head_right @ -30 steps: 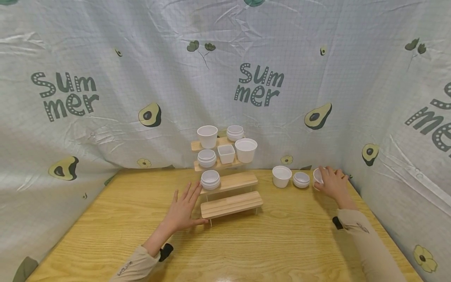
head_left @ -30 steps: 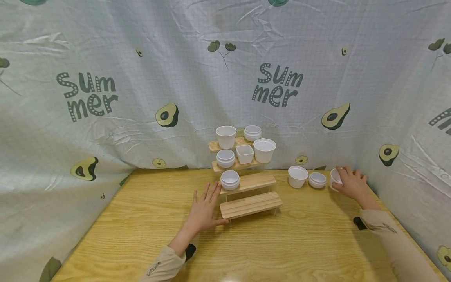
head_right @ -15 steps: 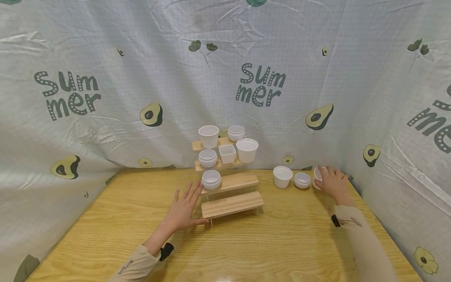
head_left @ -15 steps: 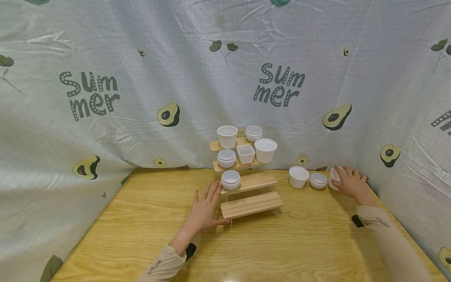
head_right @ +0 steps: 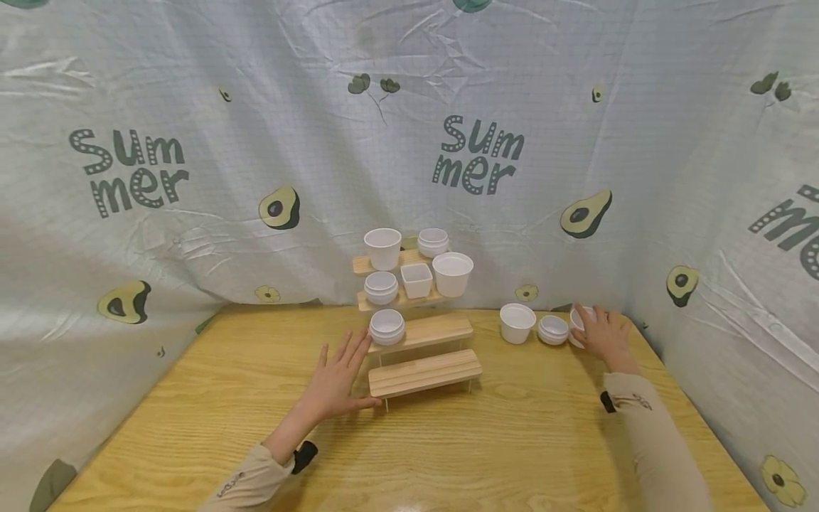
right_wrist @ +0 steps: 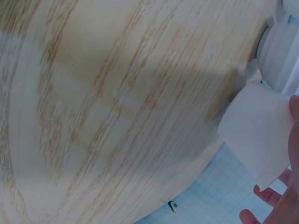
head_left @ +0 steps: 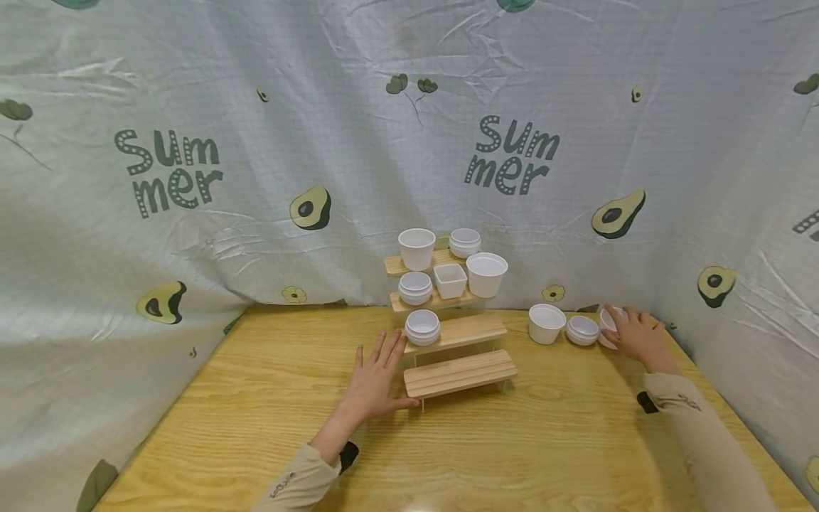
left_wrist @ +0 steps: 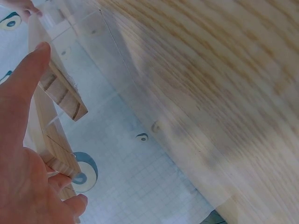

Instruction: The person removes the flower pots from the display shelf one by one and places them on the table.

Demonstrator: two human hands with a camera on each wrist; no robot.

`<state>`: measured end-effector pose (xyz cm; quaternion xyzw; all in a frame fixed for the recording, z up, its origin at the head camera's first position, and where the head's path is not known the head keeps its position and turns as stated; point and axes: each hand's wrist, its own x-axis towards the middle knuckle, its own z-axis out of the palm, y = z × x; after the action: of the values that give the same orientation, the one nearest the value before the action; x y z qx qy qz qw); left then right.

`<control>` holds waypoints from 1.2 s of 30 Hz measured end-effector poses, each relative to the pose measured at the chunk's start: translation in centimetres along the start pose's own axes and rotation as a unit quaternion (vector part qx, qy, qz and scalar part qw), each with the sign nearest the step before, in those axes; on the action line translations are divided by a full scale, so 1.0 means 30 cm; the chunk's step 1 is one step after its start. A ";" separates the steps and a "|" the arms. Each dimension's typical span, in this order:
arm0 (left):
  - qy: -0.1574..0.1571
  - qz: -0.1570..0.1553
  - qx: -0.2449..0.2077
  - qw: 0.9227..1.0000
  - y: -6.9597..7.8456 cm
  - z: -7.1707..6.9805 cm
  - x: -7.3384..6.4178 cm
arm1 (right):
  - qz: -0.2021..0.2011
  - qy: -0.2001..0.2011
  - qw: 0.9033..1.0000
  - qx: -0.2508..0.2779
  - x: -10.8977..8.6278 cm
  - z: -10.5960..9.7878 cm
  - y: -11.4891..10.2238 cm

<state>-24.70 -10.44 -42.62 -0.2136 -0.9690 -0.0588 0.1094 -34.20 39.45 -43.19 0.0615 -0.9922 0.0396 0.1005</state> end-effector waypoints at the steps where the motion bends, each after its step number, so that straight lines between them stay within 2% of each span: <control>1: 0.001 0.000 -0.002 1.000 0.000 0.001 0.000 | 0.000 -0.003 1.000 -0.002 -0.001 0.000 0.001; 14: 0.012 0.001 0.005 1.000 -0.001 0.004 -0.002 | 0.008 -0.013 1.000 -0.003 -0.004 0.010 0.001; 25: 0.010 0.003 0.004 1.000 0.000 0.009 0.001 | 0.018 -0.026 1.000 -0.001 -0.003 0.009 0.002; 36: 0.007 0.002 -0.001 1.000 0.001 0.004 0.000 | 0.008 0.006 1.000 -0.015 -0.014 -0.012 0.004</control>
<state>-24.72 -10.40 -42.74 -0.2149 -0.9678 -0.0610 0.1160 -33.73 39.66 -42.94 0.0514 -0.9926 0.0263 0.1067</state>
